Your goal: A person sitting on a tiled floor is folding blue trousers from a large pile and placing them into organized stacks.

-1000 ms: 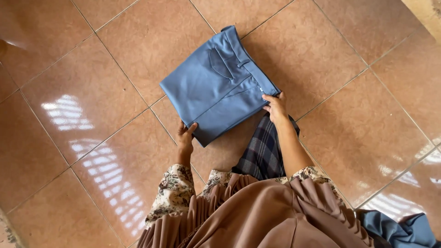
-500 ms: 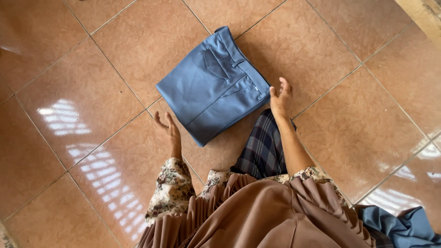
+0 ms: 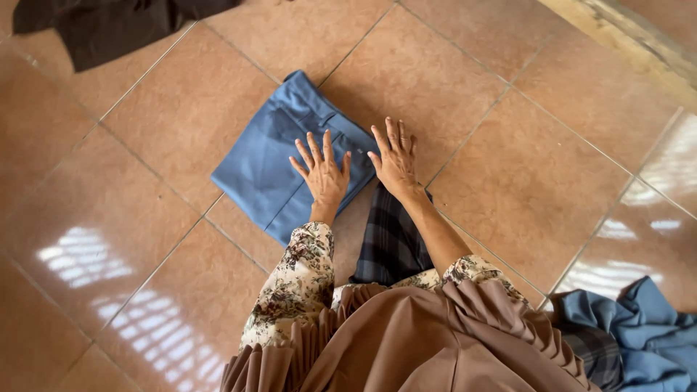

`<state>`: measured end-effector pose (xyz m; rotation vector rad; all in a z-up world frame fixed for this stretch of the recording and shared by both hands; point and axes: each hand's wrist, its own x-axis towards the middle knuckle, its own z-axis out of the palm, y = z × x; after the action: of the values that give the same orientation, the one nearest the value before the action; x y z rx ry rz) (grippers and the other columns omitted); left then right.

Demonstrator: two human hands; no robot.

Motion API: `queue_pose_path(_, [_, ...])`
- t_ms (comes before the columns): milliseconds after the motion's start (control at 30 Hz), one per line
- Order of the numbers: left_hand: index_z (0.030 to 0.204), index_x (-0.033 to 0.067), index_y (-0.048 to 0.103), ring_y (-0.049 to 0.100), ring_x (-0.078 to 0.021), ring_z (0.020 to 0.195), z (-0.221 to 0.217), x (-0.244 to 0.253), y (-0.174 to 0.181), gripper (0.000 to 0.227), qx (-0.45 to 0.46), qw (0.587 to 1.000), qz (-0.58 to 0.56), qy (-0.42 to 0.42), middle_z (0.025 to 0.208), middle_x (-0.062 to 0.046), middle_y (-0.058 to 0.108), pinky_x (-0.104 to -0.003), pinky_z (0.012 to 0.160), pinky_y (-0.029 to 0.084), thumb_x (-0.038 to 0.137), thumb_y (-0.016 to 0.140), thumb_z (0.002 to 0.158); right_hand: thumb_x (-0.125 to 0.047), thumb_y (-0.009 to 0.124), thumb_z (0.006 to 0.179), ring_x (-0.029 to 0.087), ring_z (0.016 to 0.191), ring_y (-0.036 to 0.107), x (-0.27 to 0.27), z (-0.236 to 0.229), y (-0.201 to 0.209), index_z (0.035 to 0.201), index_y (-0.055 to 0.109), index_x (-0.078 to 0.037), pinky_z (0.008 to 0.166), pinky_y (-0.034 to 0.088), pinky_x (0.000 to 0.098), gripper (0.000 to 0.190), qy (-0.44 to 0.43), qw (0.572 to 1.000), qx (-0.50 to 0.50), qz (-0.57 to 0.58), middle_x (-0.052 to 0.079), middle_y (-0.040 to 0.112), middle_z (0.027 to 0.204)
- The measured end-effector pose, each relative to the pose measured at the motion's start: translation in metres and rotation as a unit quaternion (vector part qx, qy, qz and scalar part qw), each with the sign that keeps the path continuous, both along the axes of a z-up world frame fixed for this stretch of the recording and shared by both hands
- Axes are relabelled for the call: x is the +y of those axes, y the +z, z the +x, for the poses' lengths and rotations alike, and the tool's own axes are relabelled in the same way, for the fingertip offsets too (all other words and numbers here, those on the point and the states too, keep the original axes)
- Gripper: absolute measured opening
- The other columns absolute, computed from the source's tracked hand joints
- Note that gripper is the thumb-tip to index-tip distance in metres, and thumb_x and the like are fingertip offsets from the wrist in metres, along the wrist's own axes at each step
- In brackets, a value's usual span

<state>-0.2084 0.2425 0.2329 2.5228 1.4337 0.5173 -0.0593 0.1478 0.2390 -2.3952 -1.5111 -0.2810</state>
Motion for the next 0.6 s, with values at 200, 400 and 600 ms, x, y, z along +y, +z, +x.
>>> queue_pose_path(200, [0.160, 0.0236, 0.032, 0.014, -0.0477, 0.154, 0.088, -0.042, 0.004, 0.074, -0.014, 0.993, 0.041, -0.107, 0.163, -0.021, 0.031, -0.073, 0.117, 0.003, 0.056, 0.057, 0.098, -0.042, 0.062, 0.101, 0.040, 0.150, 0.029, -0.068, 0.059, -0.005, 0.156, 0.042, -0.024, 0.111, 0.028, 0.0628, 0.062, -0.098, 0.995, 0.009, 0.008, 0.014, 0.030, 0.165])
queue_pose_path(400, [0.160, 0.0232, 0.033, 0.016, -0.0458, 0.154, 0.171, -0.120, -0.009, 0.069, -0.032, 0.970, 0.042, -0.238, 0.162, -0.019, 0.034, -0.070, 0.119, 0.002, 0.055, 0.052, 0.102, -0.047, 0.059, 0.101, 0.039, 0.150, 0.027, -0.181, 0.109, -0.021, 0.157, 0.038, -0.025, 0.114, 0.024, 0.0630, 0.064, -0.241, 0.969, 0.054, -0.026, 0.012, 0.026, 0.167])
queue_pose_path(600, [0.157, 0.0201, 0.039, 0.018, -0.0474, 0.153, 0.217, -0.192, -0.009, 0.071, -0.014, 0.936, 0.041, -0.349, 0.160, -0.021, 0.036, -0.073, 0.117, 0.006, 0.056, 0.057, 0.098, -0.048, 0.058, 0.100, 0.035, 0.151, 0.029, -0.275, 0.121, -0.015, 0.159, 0.034, -0.028, 0.115, 0.027, 0.0605, 0.066, -0.371, 0.924, 0.086, -0.047, 0.012, 0.031, 0.165])
